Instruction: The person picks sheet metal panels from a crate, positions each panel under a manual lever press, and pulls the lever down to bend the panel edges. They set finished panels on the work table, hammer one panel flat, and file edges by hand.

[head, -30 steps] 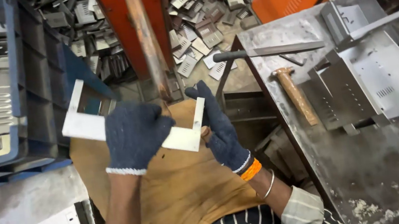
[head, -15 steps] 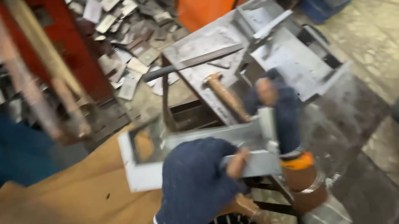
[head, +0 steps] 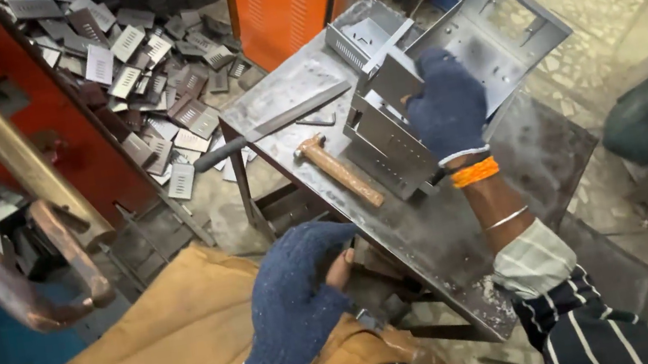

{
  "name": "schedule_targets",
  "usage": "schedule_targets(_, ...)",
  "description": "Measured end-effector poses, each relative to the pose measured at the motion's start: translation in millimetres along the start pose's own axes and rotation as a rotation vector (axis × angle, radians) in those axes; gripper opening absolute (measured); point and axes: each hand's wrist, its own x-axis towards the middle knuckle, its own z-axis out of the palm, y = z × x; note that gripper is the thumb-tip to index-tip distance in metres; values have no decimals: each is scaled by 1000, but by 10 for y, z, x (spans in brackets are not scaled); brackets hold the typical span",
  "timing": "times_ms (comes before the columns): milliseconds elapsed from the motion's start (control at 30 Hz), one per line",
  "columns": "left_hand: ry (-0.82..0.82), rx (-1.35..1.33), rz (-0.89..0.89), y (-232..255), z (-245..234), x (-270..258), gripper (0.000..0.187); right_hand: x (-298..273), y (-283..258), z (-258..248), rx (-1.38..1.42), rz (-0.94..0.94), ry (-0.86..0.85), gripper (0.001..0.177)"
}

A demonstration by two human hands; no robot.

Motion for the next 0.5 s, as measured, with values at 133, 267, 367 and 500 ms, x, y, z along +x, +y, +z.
schedule_targets(133,7,-86,-87,-133,22,94,20,13,12,229,-46,-2,-94,40)
schedule_targets(267,29,-91,-111,-265,24,165,19,42,-149,107,-1,0,-87,42)
schedule_targets(367,-76,-191,-596,-200,-52,258,22,24,-438,-110,-49,-97,73,42)
schedule_targets(500,45,-111,-461,-584,-109,33,19,-276,-940,-93,207,-106,156,31)
